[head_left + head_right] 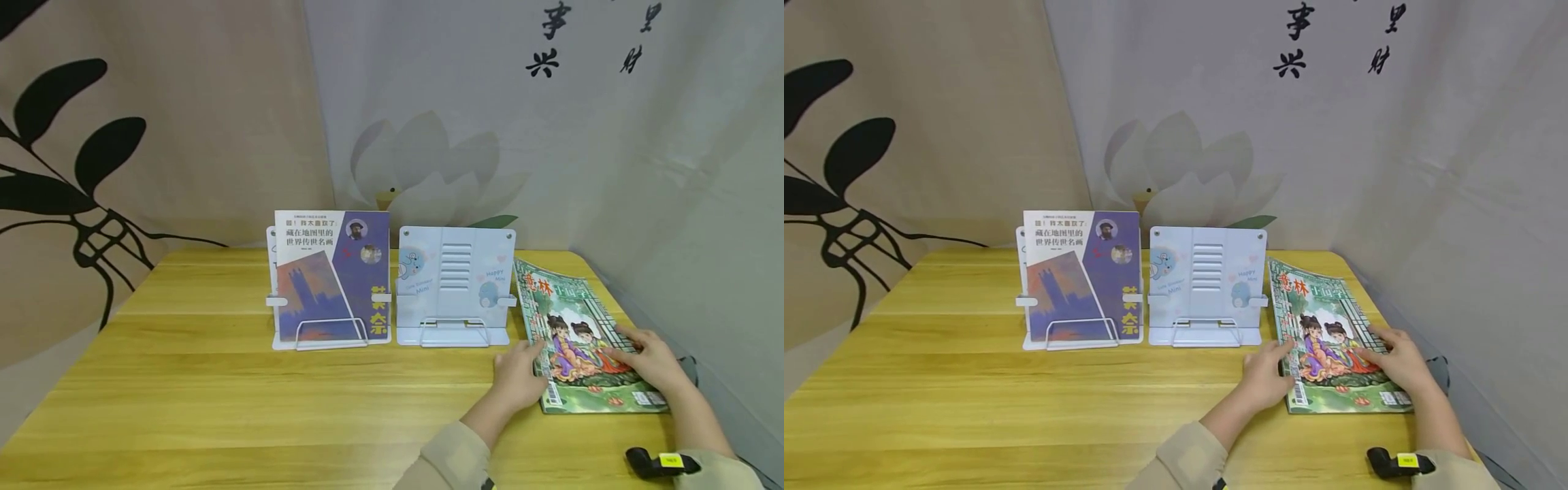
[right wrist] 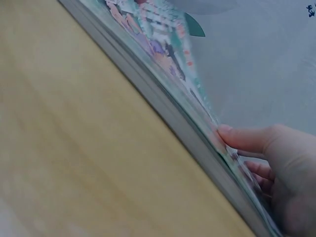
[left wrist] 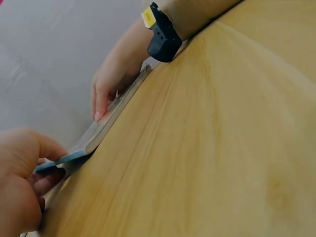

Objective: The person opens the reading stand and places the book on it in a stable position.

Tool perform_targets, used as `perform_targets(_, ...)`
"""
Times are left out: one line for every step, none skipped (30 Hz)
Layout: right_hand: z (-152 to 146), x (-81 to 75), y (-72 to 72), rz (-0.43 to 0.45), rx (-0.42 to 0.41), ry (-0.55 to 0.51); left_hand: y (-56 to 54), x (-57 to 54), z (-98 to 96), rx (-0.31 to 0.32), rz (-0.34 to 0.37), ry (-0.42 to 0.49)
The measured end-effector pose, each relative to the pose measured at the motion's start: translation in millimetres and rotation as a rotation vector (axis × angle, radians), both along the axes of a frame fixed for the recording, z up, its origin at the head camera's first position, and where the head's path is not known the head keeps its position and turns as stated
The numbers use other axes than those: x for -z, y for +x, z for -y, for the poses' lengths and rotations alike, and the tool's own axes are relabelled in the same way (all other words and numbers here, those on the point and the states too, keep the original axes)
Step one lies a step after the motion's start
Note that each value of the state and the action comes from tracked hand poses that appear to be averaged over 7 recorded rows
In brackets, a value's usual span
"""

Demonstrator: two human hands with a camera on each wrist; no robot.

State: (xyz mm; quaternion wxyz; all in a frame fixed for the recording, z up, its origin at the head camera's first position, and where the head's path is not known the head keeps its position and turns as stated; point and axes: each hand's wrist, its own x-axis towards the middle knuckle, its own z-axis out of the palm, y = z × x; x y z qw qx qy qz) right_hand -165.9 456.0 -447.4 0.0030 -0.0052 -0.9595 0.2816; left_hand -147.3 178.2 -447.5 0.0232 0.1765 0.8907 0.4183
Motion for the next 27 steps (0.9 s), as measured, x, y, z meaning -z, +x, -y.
perform_targets(0, 0.2, 0.1, 0.006, 0.001, -0.005, -0.1, 0.8, 0.0, 0.001, 0.017, 0.045)
perform_targets(0, 0.3, 0.2, 0.015, 0.001, -0.009, 0.1, 1.4, 0.1, 0.003, 0.032, 0.089)
perform_targets(0, 0.1, 0.2, 0.023, 0.001, -0.012, 0.1, 1.8, 0.3, 0.005, 0.044, 0.131)
perform_targets(0, 0.0, 0.2, 0.03, 0.002, -0.014, -0.1, 2.2, 0.4, 0.009, 0.055, 0.173)
perform_targets(0, -0.1, 0.2, 0.039, 0.003, -0.018, -0.1, 2.5, 0.8, 0.012, 0.069, 0.218)
perform_targets(0, -0.7, 0.1, 0.048, 0.001, -0.024, 0.0, 2.6, 1.3, 0.017, 0.078, 0.255)
perform_targets(0, -1.2, 0.0, 0.056, 0.001, -0.028, 0.0, 2.7, 1.9, 0.026, 0.089, 0.293)
perform_targets(0, -1.8, -0.1, 0.064, 0.003, -0.032, 0.1, 2.8, 2.4, 0.036, 0.095, 0.325)
perform_targets(0, -2.6, 0.0, 0.073, 0.007, -0.044, 0.0, 3.1, 3.0, 0.051, 0.1, 0.354)
perform_targets(0, -3.1, -0.1, 0.08, 0.013, -0.056, -0.1, 3.4, 3.7, 0.066, 0.105, 0.379)
perform_targets(0, -3.6, -0.2, 0.086, 0.019, -0.067, -0.1, 3.8, 4.4, 0.082, 0.112, 0.401)
perform_targets(0, -3.9, -0.3, 0.085, 0.025, -0.077, -0.2, 4.2, 5.1, 0.099, 0.108, 0.413)
perform_targets(0, -3.9, -0.4, 0.08, 0.033, -0.089, -0.4, 4.3, 5.6, 0.115, 0.107, 0.42)
perform_targets(1, -4.2, -0.3, 0.071, 0.042, -0.109, -0.5, 4.4, 6.1, 0.131, 0.102, 0.423)
perform_targets(1, -4.2, -0.3, 0.053, 0.055, -0.129, -0.5, 4.0, 6.7, 0.145, 0.097, 0.421)
perform_targets(1, -4.0, -0.5, 0.032, 0.07, -0.149, -0.5, 3.3, 7.1, 0.156, 0.096, 0.418)
perform_targets(0, -3.7, -0.4, 0.009, 0.084, -0.167, -0.5, 2.5, 7.3, 0.167, 0.096, 0.417)
perform_targets(-1, -3.5, -0.2, -0.016, 0.099, -0.185, -0.6, 1.5, 7.7, 0.175, 0.085, 0.406)
perform_targets(-2, -3.7, -0.2, -0.043, 0.12, -0.199, -0.8, 0.4, 7.9, 0.187, 0.079, 0.403)
perform_targets(-2, -4.3, 0.1, -0.069, 0.142, -0.217, -1.3, -0.7, 8.1, 0.2, 0.071, 0.401)
perform_targets(-3, -4.7, 0.1, -0.097, 0.164, -0.231, -1.9, -1.8, 8.5, 0.207, 0.063, 0.398)
perform_targets(-3, -5.8, 0.3, -0.122, 0.181, -0.242, -2.8, -2.6, 9.0, 0.213, 0.059, 0.399)
perform_targets(-2, -7.1, 0.5, -0.15, 0.196, -0.246, -3.7, -3.3, 9.6, 0.22, 0.046, 0.397)
perform_targets(-2, -8.8, 0.7, -0.176, 0.213, -0.254, -4.6, -4.2, 10.6, 0.225, 0.035, 0.391)
perform_targets(0, -10.8, 0.9, -0.203, 0.23, -0.271, -5.8, -5.0, 11.5, 0.235, 0.028, 0.392)
perform_targets(1, -12.9, 1.4, -0.227, 0.239, -0.289, -7.0, -6.0, 12.7, 0.242, 0.019, 0.391)
perform_targets(3, -14.9, 1.6, -0.25, 0.247, -0.307, -8.2, -7.1, 14.2, 0.248, 0.014, 0.391)
